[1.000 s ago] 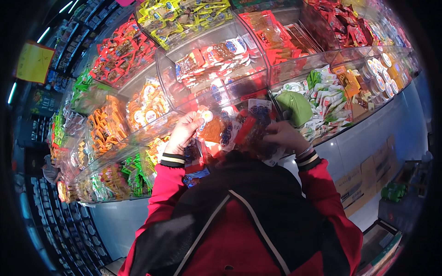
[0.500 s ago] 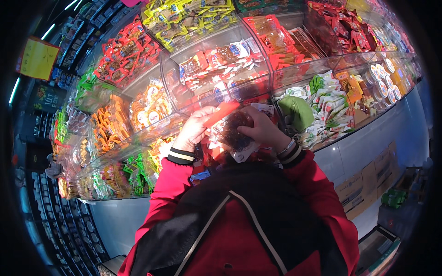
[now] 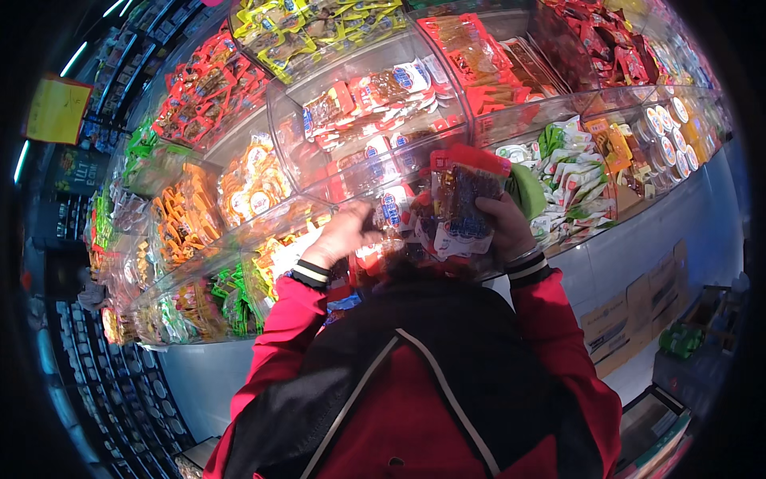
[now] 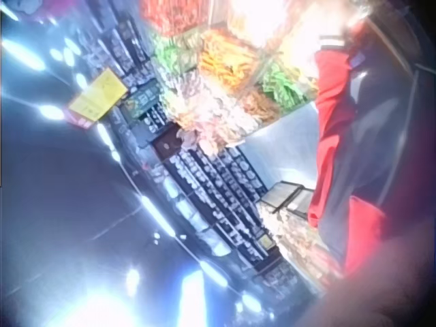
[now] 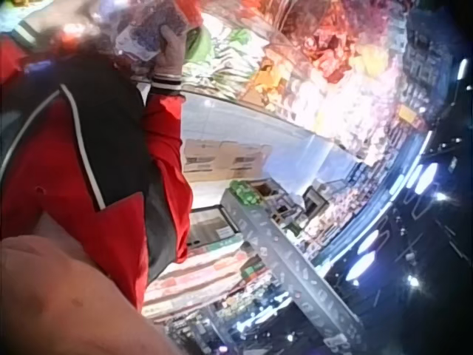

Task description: The person repeatedly picks up small packaged snack items from a display bin, briefly turns them over, and places them back into the same bin. The action is repeated continuously across the clip without any visible change in the arrangement or destination of the items.

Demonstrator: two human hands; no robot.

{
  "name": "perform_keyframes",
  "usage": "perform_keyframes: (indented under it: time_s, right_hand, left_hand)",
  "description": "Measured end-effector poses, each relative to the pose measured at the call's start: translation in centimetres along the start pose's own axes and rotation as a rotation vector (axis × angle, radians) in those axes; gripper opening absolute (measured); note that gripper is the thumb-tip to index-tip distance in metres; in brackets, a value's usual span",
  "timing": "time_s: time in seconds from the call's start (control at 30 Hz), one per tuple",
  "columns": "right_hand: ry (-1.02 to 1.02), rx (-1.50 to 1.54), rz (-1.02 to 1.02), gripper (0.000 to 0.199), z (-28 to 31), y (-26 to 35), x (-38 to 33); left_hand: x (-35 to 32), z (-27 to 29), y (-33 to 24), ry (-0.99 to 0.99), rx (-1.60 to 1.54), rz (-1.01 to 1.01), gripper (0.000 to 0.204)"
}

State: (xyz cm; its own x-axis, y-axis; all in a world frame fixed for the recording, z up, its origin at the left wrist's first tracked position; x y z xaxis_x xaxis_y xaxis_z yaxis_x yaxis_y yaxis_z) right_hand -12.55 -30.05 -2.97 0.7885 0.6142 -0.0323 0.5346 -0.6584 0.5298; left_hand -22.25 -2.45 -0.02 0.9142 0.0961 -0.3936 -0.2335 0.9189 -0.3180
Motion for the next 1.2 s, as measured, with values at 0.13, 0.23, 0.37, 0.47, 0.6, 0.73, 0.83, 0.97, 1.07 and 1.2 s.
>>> perform_keyframes:
  time_s: [0.13, 0.23, 0.37, 0.47, 0.6, 0.73, 0.83, 0.97, 1.07, 1.2]
  right_hand:
    - [-0.009, -0.051, -0.029, 0.042, -1.3, -1.1, -0.3]
    - [-0.038, -0.080, -0.066, 0.041, -1.1, -1.7, -0.3]
    - [-0.065, -0.079, -0.096, 0.037, -0.3, -2.3, -0.1]
    - [-0.109, -0.054, -0.148, 0.032, -0.4, -2.6, -0.1]
    - [-0.125, -0.068, -0.157, 0.031, -0.7, -3.1, 0.2]
    - [-0.102, -0.083, -0.170, 0.033, -0.1, -3.1, 0.0]
    - [-0.074, -0.045, -0.191, 0.034, -0.4, -2.9, -0.1]
    - [-0.052, -0.219, -0.273, 0.034, -0.4, -2.8, 0.0]
    - [-0.027, -0.223, -0.288, 0.030, -0.7, -3.9, 0.6]
    - [-0.009, -0.287, -0.201, 0.029, -2.2, -4.4, 1.4]
  left_hand:
    - [0.2, -3.7, -0.2, -0.179, 0.107, 0.017, 0.081]
    - [0.4, -3.8, 0.5, -0.086, 0.049, 0.061, 0.085]
    - [0.3, -3.3, 1.5, -0.039, -0.051, 0.025, 0.076]
    - [0.5, -3.2, 1.1, -0.040, -0.058, 0.084, 0.069]
    - [1.0, -4.6, 1.0, -0.175, 0.083, 0.091, 0.050]
    - [0.8, -4.8, 2.7, -0.347, 0.094, 0.052, 0.028]
    - [-1.6, -3.1, 2.1, -0.665, -0.131, 0.107, 0.021]
    - [-4.1, -1.3, 1.2, -0.506, -1.179, 0.124, 0.007]
    - [-4.9, -0.6, 0.3, -0.453, -1.585, 0.099, 0.007]
    - [-5.3, 0.6, 0.3, -0.427, -1.658, 0.112, 0.011]
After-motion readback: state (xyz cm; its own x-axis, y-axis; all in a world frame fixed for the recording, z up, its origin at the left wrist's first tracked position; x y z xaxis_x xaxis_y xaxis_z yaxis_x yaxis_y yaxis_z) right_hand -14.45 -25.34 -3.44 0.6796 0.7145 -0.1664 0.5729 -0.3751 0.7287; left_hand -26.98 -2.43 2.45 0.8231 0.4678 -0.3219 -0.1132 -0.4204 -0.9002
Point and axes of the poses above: each hand's wrist, its own x-axis towards the middle knuckle, its own z-axis out of the back of the hand, y = z × x, the point moved 1 cm from there along x, towards the middle knuckle, and after that the axes turned 11 degrees about z, right-handed, at the moved point
